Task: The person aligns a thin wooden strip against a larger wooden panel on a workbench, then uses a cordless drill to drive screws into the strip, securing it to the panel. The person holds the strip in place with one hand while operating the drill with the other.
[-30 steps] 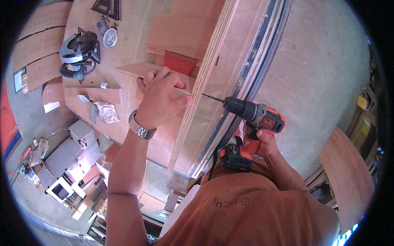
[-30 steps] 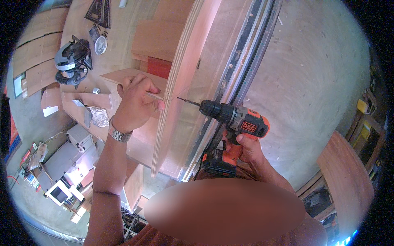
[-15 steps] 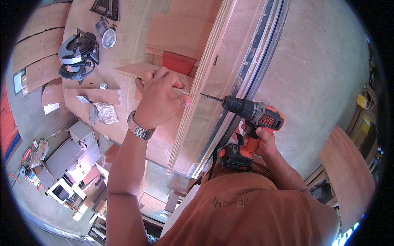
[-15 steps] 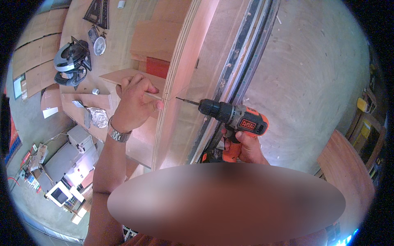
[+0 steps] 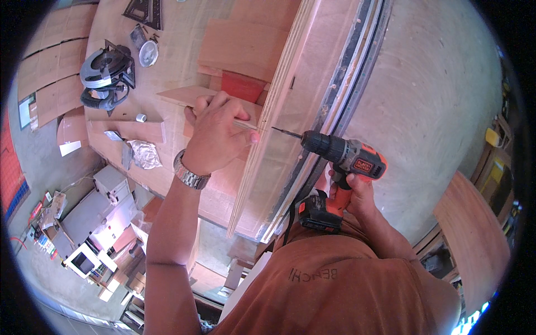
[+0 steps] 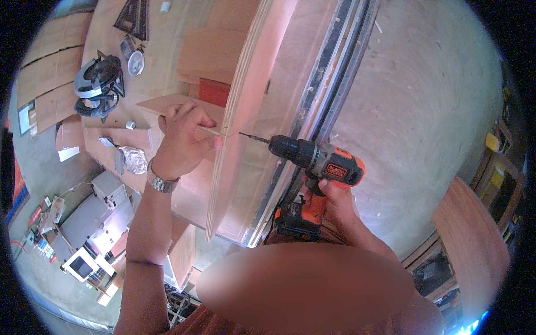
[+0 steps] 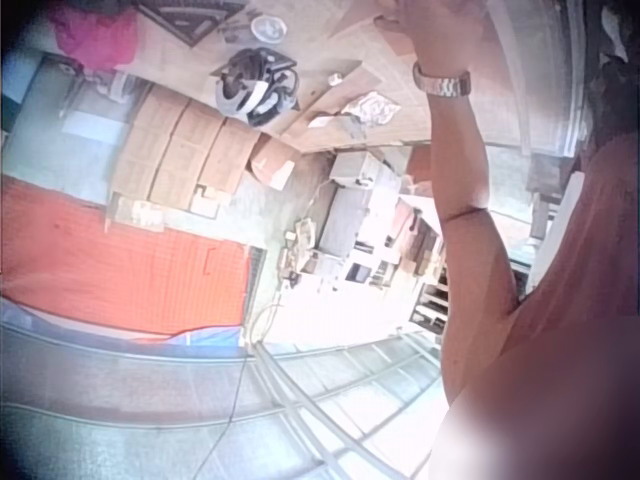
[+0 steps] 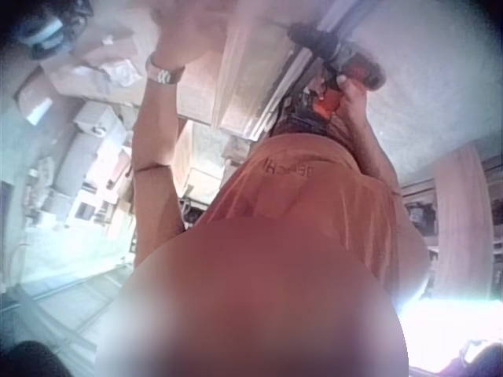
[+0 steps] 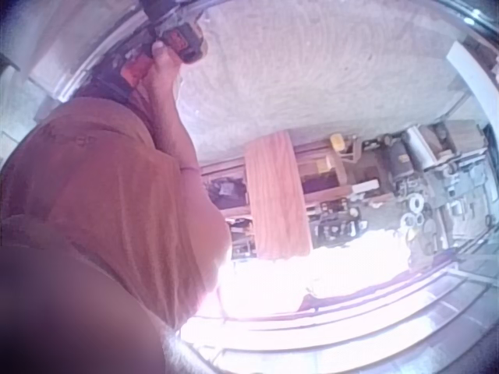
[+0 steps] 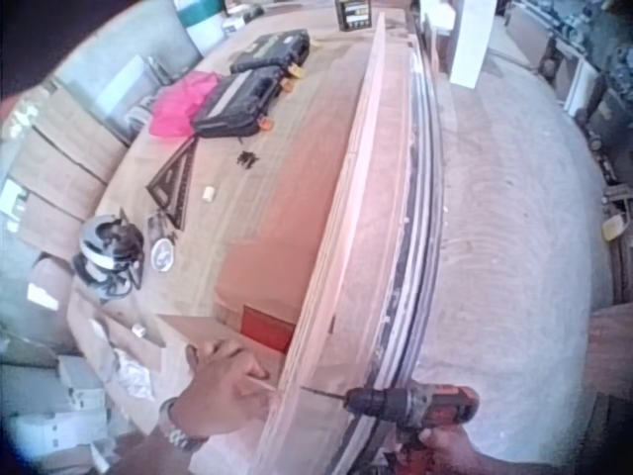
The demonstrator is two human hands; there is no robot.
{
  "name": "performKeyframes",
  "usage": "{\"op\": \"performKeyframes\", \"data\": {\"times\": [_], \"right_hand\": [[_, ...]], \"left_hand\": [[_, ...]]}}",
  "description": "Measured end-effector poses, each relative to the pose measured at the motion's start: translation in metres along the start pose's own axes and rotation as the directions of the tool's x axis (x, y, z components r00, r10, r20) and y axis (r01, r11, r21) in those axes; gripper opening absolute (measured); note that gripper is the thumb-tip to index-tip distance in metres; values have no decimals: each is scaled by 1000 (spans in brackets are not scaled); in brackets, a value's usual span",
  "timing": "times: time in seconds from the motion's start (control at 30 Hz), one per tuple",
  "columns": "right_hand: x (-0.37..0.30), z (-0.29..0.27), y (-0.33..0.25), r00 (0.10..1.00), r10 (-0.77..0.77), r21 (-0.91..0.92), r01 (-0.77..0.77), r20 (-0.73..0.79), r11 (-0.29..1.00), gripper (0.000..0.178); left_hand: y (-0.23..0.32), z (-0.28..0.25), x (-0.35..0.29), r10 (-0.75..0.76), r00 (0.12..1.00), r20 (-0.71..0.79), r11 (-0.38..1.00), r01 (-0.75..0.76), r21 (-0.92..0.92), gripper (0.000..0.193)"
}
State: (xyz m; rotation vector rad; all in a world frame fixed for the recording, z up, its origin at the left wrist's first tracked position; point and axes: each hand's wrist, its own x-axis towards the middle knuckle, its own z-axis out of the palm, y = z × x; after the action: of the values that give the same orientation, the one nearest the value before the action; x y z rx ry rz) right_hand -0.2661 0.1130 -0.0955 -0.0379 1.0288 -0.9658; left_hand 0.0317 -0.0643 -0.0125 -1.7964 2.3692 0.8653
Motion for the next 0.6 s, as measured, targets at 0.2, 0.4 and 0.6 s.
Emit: {"op": "performKeyframes", "data": {"times": [0.2,0.4,0.6], "right_hand": [[3,-10,-1,996,47,6,-48,80,999,58],[2,-13,1,996,43,19,-45,82,999,57],[-1,-12,2,997,34,40,-37,63,999,54]], "left_hand": [[-1,-4,0,9,1000,28,1000,-10,24,45],[-1,-5,6,-17,997,74,997,12,76,53],[2,0,-4,-23,1000,6,1000,23,-15,38]]}}
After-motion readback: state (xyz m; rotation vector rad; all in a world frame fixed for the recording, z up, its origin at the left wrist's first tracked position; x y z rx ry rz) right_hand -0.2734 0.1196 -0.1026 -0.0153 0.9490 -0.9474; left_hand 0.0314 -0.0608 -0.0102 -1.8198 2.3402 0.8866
